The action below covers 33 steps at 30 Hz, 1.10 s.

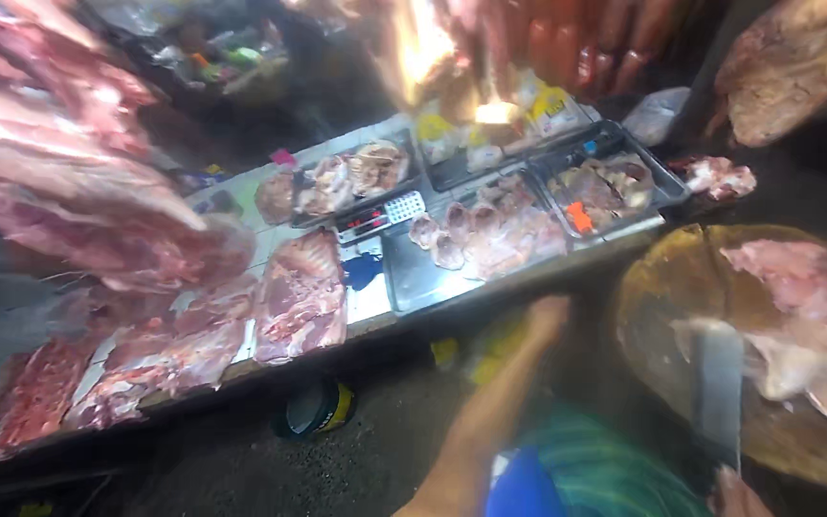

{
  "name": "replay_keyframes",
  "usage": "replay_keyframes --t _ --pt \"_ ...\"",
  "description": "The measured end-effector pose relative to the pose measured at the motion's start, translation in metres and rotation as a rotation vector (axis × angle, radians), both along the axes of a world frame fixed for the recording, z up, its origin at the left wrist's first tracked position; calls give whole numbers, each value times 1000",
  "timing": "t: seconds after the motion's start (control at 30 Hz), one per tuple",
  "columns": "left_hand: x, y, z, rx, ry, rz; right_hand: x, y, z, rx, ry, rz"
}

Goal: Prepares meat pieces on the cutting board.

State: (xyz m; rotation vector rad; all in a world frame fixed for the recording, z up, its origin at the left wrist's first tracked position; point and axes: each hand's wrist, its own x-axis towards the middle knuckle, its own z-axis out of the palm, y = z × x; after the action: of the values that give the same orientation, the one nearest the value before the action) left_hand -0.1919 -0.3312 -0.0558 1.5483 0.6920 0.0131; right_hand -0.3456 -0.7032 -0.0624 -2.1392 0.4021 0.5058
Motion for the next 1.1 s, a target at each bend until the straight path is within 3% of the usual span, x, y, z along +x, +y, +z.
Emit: replay_keyframes --t 0.1,0.2,0.4,0.5,0.57,0.67,0.77,0.83,1.0,1.1 --pt "8 -57 -8 112 48 -228 -30 -40 -23 -182 -102 -54" --pt "60 -99 -14 354 76 -453 -48 -69 -44 -269 -99 -126" --pt "132 -199 12 778 252 -797 -53 -94 -80 -154 43 -146" --pt "160 -224 -22 858 88 -1108 -51 -99 -80 -110 47 -137" --pt "158 -235 -34 977 117 -1223 -52 -104 -74 -96 53 -127" --pt "117 -226 -23 844 226 -1116 -49 -105 -52 -132 94 -99" --pt "50 -184 -22 406 251 -867 -44 -94 -24 -168 81 -46" --pt "6 -158 -27 223 312 -666 -34 -86 -8 -184 79 27" --pt "-37 -131 -46 325 436 -495 1 -55 13 -207 51 205" --pt "-42 -131 -58 390 450 -511 7 -36 22 -199 -187 202"
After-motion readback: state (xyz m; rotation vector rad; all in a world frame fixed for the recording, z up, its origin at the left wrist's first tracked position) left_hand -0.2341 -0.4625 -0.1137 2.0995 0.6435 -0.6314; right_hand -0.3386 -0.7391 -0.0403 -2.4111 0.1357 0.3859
